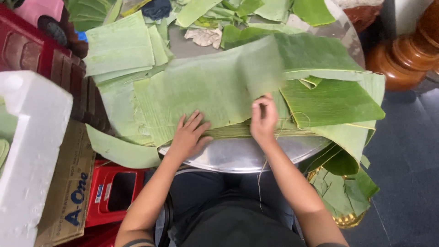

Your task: The person is sorting, folding, and stacking banana leaves on a metal tray to organize them.

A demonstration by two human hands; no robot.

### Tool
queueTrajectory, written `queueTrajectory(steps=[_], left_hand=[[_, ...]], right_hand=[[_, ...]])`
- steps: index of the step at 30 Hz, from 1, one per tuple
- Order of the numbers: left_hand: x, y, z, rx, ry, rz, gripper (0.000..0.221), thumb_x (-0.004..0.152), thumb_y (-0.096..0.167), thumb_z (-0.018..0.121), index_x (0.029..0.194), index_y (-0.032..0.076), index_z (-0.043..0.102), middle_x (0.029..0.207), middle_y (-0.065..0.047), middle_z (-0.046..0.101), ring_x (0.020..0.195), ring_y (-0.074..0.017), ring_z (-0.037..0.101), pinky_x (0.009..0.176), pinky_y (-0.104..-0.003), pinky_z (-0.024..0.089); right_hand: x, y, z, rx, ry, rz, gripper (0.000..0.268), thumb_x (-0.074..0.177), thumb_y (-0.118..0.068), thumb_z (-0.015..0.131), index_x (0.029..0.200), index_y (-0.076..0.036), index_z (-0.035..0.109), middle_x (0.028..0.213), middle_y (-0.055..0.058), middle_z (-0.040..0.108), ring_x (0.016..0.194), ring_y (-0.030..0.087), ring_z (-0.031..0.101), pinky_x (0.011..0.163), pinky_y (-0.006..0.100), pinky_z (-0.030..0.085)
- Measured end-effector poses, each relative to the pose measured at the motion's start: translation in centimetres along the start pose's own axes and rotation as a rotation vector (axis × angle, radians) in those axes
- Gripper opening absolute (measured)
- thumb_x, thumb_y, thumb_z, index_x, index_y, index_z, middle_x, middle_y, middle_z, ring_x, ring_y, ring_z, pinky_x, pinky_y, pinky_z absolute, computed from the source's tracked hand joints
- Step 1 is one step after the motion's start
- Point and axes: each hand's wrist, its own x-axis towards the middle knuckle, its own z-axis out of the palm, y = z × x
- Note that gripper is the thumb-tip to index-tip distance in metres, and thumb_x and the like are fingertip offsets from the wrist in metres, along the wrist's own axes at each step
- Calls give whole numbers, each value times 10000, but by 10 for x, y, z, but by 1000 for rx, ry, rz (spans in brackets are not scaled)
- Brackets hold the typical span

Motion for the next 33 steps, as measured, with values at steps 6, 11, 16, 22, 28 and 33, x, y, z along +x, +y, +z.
queueTrajectory(steps=[6, 11, 16, 22, 28, 33], left_hand=[[-12, -14, 36, -48, -175, -287, 520, 990, 582, 555, 1358, 226, 646, 1594, -111, 428, 1519, -310, 326, 1213, -717, 69], [-10, 10, 30, 86, -347, -345, 497, 1028, 515, 463, 1468, 303, 558, 1577, -72, 478, 1553, -299, 254, 1201, -717, -80], [-21, 16, 77, 107, -285, -240, 369, 999, 478, 490, 1237, 257, 665, 1102, -99, 732, 1051, -332, 714, 895, -566, 554], [8, 24, 64, -160, -602, -366, 441, 907, 425, 526, 1074, 83, 749, 1020, -188, 758, 1038, -371, 728, 845, -553, 588], [45, 24, -88, -420, -825, -647, 692, 982, 523, 366, 1371, 9, 616, 1407, -238, 613, 1365, -415, 528, 1179, -559, 378], [30, -25, -67, -21, -407, -697, 756, 917, 454, 649, 1572, 159, 413, 1725, -157, 142, 1590, -335, 75, 1221, -662, -57]], right_hand=[[4, -27, 37, -184, -818, -452, 225, 882, 87, 620, 1004, -103, 627, 1389, 128, 647, 1443, 354, 474, 1205, 570, 311], [-7, -20, 44, -196, -1031, -502, 247, 883, 95, 619, 1039, -92, 580, 1368, 127, 660, 1442, 283, 481, 1245, 527, 265], [-10, -22, 53, -86, -1090, -541, 289, 846, -93, 733, 1076, -60, 562, 1364, 173, 651, 1413, 313, 508, 1239, 538, 288], [-16, -20, 60, 103, -1008, -548, 208, 1089, -104, 415, 1163, -61, 605, 1297, 138, 686, 1277, 327, 618, 1161, 568, 398], [-14, -10, 60, 124, -954, -419, 357, 1028, -14, 500, 1357, -86, 616, 1398, 113, 648, 1338, 282, 577, 1183, 504, 401], [-30, 5, 67, 113, -1029, -502, 383, 975, 86, 495, 1297, -68, 634, 1377, 121, 656, 1321, 299, 583, 1159, 510, 426]])
